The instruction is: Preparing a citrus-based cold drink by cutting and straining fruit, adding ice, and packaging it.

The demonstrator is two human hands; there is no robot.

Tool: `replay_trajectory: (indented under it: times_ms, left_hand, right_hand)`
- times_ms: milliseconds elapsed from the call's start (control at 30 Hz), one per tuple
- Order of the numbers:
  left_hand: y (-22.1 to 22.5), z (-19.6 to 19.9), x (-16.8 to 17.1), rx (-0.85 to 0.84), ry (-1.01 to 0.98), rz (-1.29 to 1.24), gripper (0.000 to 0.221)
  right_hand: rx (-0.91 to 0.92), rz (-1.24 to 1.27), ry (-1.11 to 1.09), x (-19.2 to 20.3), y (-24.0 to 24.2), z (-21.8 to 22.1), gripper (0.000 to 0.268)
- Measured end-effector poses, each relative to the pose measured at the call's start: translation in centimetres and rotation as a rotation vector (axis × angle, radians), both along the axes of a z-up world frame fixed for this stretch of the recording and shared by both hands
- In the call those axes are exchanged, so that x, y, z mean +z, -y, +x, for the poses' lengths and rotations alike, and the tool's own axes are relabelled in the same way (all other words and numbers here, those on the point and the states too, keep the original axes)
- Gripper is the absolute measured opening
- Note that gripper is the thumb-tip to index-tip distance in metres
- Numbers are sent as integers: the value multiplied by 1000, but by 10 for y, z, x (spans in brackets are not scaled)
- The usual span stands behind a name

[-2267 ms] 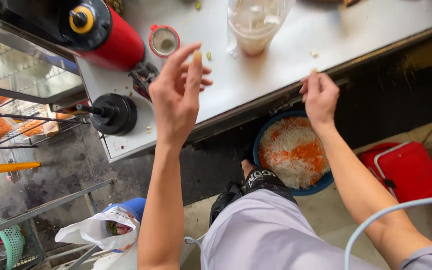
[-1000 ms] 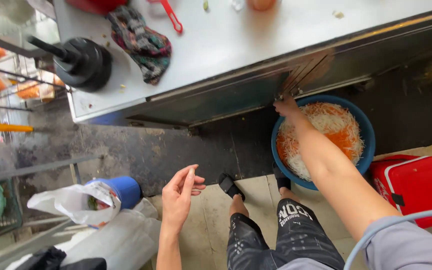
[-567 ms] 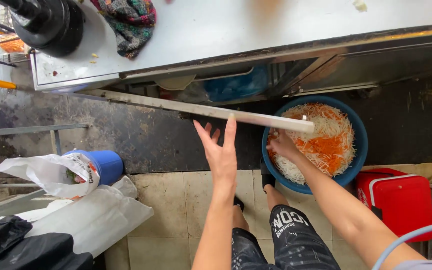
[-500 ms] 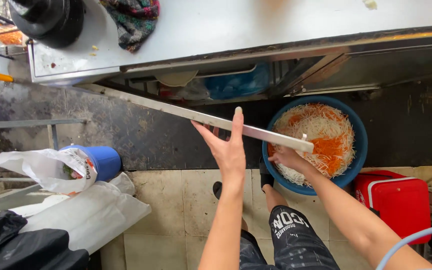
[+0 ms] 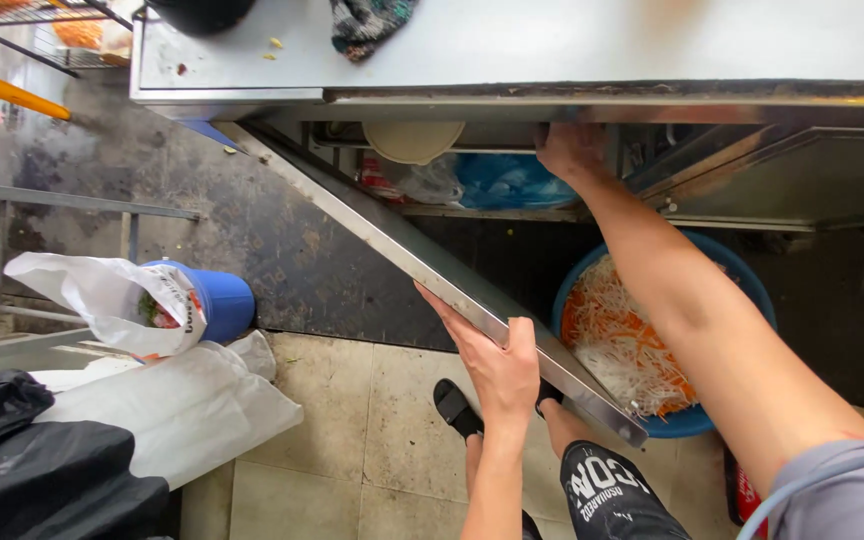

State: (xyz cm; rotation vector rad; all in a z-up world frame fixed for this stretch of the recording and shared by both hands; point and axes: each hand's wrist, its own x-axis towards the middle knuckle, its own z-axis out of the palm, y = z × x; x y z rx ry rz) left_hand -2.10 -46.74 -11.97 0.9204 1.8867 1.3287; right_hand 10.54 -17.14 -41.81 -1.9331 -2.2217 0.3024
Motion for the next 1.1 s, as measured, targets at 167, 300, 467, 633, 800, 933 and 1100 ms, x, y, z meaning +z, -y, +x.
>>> replay_trajectory:
  times_ms: [167,300,467,633,800,933,1100]
  left_hand:
    - [-3,-1,-4,-3,-10,-11,104]
    - [-14,6,3,-12,10,-18,104]
    - [-37,20,-19,9,47,-42,108]
    - [-70,26,-61,31,37,50,112]
    - [-108,20,-38,113,599,-185,111]
    - [-145,22,-41,52,662,-237,101]
    - [-157,44,14,180,44,35,66]
  right_hand:
    - [21,570,124,-44,-18,-9,58]
    - [-42,-258,-54,105,53,16,40]
    - [-166,129,-576,165,159,92,23]
    - [-409,182,-858,256,244,168,23]
    - [-554,162,-984,286,287,252,15]
    - [-436,268,-1142,370,263,268,18]
    - [-299,486,-1227,451,204,260,13]
